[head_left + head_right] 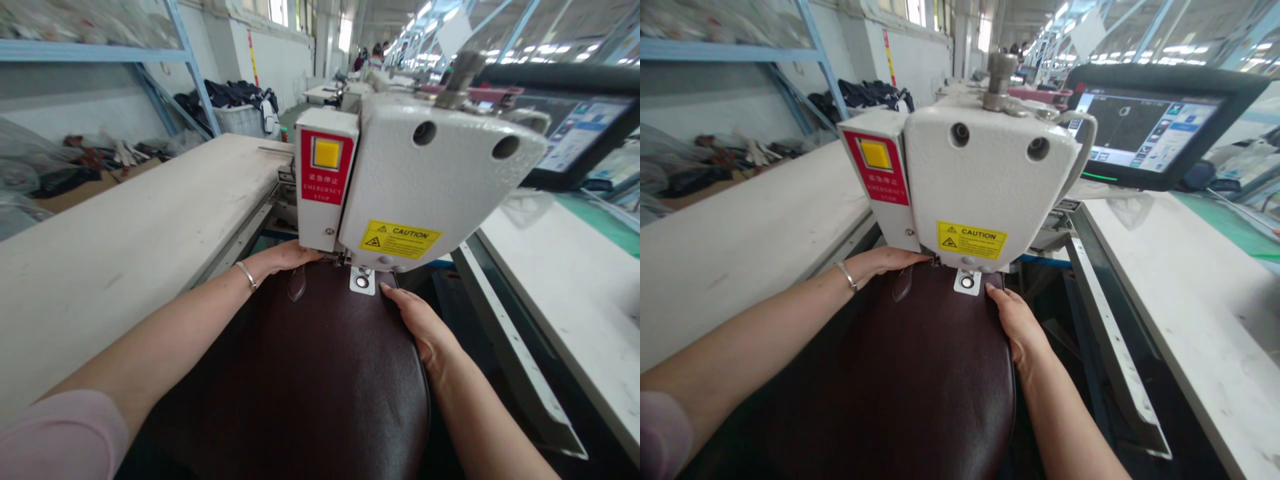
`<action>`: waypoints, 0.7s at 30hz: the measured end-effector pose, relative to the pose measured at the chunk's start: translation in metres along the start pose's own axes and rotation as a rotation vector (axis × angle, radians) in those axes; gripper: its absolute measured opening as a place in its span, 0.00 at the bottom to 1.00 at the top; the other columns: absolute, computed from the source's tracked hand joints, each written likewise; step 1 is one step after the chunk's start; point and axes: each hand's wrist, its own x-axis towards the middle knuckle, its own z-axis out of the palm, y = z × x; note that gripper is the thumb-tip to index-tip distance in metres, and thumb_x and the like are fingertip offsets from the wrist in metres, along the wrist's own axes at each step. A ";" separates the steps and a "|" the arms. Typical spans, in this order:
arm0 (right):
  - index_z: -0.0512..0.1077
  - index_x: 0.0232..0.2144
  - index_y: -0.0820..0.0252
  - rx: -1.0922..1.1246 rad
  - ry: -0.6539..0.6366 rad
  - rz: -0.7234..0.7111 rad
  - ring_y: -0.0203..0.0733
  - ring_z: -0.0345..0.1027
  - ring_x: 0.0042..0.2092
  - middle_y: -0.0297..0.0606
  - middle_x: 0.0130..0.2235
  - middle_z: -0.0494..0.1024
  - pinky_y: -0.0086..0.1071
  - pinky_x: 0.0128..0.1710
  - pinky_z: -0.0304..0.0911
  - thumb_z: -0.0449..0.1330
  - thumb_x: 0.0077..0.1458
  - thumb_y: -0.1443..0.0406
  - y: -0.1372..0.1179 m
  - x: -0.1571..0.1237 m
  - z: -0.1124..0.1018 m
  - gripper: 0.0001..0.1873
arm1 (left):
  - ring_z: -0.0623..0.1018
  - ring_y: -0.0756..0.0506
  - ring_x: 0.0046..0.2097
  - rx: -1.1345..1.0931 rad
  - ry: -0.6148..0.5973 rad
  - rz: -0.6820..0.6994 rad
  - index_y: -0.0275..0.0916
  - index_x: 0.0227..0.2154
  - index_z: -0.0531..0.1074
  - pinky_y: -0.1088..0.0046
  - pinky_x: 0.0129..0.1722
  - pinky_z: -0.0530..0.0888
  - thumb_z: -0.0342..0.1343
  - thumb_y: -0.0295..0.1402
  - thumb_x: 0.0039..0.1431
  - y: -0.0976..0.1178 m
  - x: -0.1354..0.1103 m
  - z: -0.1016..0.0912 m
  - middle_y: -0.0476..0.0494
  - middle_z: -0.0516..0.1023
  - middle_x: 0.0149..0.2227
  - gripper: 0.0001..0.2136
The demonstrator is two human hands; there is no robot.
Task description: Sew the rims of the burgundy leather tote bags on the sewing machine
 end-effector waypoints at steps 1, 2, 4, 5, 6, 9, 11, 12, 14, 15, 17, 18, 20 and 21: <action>0.78 0.43 0.64 0.007 0.003 -0.006 0.46 0.79 0.30 0.43 0.28 0.84 0.36 0.34 0.76 0.61 0.58 0.67 0.002 0.000 0.000 0.11 | 0.77 0.39 0.58 -0.014 -0.002 0.008 0.40 0.54 0.76 0.64 0.60 0.72 0.58 0.51 0.55 0.000 0.001 0.000 0.43 0.78 0.56 0.27; 0.78 0.42 0.63 0.016 0.002 -0.013 0.47 0.79 0.30 0.43 0.29 0.84 0.36 0.34 0.76 0.61 0.57 0.68 0.003 0.000 0.000 0.10 | 0.76 0.39 0.58 -0.025 -0.002 0.015 0.40 0.54 0.75 0.64 0.60 0.71 0.59 0.51 0.55 0.000 0.001 -0.001 0.43 0.77 0.57 0.28; 0.78 0.41 0.63 0.027 -0.017 -0.023 0.47 0.79 0.31 0.43 0.29 0.84 0.36 0.34 0.76 0.63 0.56 0.68 0.006 0.001 -0.002 0.09 | 0.76 0.38 0.59 -0.043 -0.001 0.021 0.40 0.54 0.75 0.63 0.60 0.71 0.59 0.50 0.54 -0.001 0.001 -0.001 0.43 0.76 0.58 0.28; 0.77 0.41 0.63 0.028 -0.032 -0.023 0.47 0.79 0.31 0.43 0.30 0.84 0.36 0.34 0.76 0.63 0.55 0.68 0.006 0.001 -0.002 0.10 | 0.75 0.38 0.59 -0.051 0.003 0.020 0.40 0.54 0.76 0.63 0.60 0.71 0.60 0.50 0.54 -0.001 0.001 -0.001 0.43 0.76 0.58 0.28; 0.77 0.41 0.62 0.027 -0.046 -0.021 0.47 0.79 0.31 0.43 0.30 0.84 0.36 0.34 0.76 0.64 0.55 0.67 0.007 0.002 -0.003 0.10 | 0.75 0.37 0.59 -0.060 0.011 0.019 0.39 0.53 0.76 0.63 0.60 0.71 0.60 0.50 0.53 -0.001 0.001 -0.001 0.42 0.76 0.58 0.28; 0.77 0.42 0.62 0.014 -0.048 0.001 0.47 0.79 0.31 0.43 0.31 0.84 0.37 0.33 0.76 0.65 0.53 0.66 0.006 0.004 -0.004 0.13 | 0.75 0.37 0.60 -0.071 0.028 0.013 0.37 0.54 0.76 0.62 0.61 0.70 0.61 0.50 0.53 -0.001 0.000 -0.001 0.40 0.76 0.58 0.29; 0.77 0.43 0.62 0.015 -0.040 0.018 0.48 0.79 0.31 0.43 0.30 0.84 0.38 0.33 0.76 0.65 0.53 0.66 0.004 0.004 -0.003 0.14 | 0.74 0.37 0.61 -0.064 0.024 0.016 0.37 0.54 0.75 0.62 0.61 0.70 0.60 0.50 0.53 -0.002 0.000 -0.001 0.40 0.76 0.58 0.29; 0.77 0.43 0.63 0.019 -0.036 0.023 0.48 0.79 0.31 0.43 0.30 0.84 0.38 0.34 0.76 0.64 0.53 0.67 0.003 0.004 -0.002 0.14 | 0.73 0.37 0.61 -0.061 0.016 0.019 0.38 0.54 0.75 0.62 0.62 0.69 0.61 0.49 0.53 -0.003 0.001 -0.002 0.40 0.76 0.59 0.29; 0.77 0.43 0.63 0.022 -0.026 0.021 0.48 0.79 0.31 0.44 0.30 0.84 0.37 0.34 0.76 0.63 0.52 0.68 0.002 0.004 -0.001 0.14 | 0.74 0.37 0.61 -0.057 0.011 0.022 0.38 0.54 0.75 0.62 0.62 0.69 0.61 0.49 0.53 -0.006 0.002 -0.002 0.40 0.76 0.59 0.29; 0.77 0.43 0.63 0.016 -0.021 0.011 0.48 0.79 0.31 0.44 0.30 0.84 0.37 0.33 0.75 0.64 0.52 0.68 0.002 0.005 0.000 0.14 | 0.74 0.37 0.61 -0.056 0.012 0.024 0.37 0.54 0.75 0.62 0.62 0.69 0.61 0.49 0.53 -0.007 0.003 -0.003 0.39 0.76 0.58 0.29; 0.77 0.41 0.62 -0.007 -0.023 -0.032 0.48 0.78 0.30 0.43 0.30 0.84 0.36 0.32 0.75 0.65 0.50 0.67 0.003 0.006 -0.001 0.14 | 0.75 0.37 0.60 -0.050 0.022 0.022 0.37 0.53 0.76 0.61 0.62 0.69 0.61 0.50 0.53 -0.009 0.004 -0.002 0.39 0.76 0.58 0.29; 0.77 0.40 0.61 -0.017 -0.030 -0.059 0.47 0.78 0.29 0.42 0.30 0.84 0.36 0.31 0.74 0.65 0.50 0.67 0.003 0.007 -0.001 0.13 | 0.75 0.37 0.59 -0.047 0.027 0.018 0.37 0.53 0.76 0.61 0.62 0.69 0.60 0.51 0.53 -0.010 0.004 -0.002 0.39 0.77 0.58 0.29; 0.76 0.39 0.60 -0.030 -0.040 -0.104 0.46 0.77 0.29 0.40 0.30 0.84 0.35 0.30 0.73 0.66 0.50 0.66 0.004 0.009 -0.002 0.12 | 0.75 0.36 0.59 -0.035 0.032 0.000 0.36 0.51 0.76 0.61 0.61 0.70 0.60 0.51 0.53 -0.008 0.003 -0.002 0.38 0.77 0.57 0.28; 0.76 0.39 0.60 -0.037 -0.036 -0.116 0.46 0.77 0.29 0.39 0.30 0.84 0.34 0.29 0.73 0.65 0.50 0.66 0.004 0.009 -0.003 0.11 | 0.76 0.36 0.58 -0.025 0.038 -0.013 0.36 0.50 0.77 0.60 0.61 0.70 0.59 0.51 0.53 -0.006 0.002 -0.001 0.38 0.78 0.56 0.28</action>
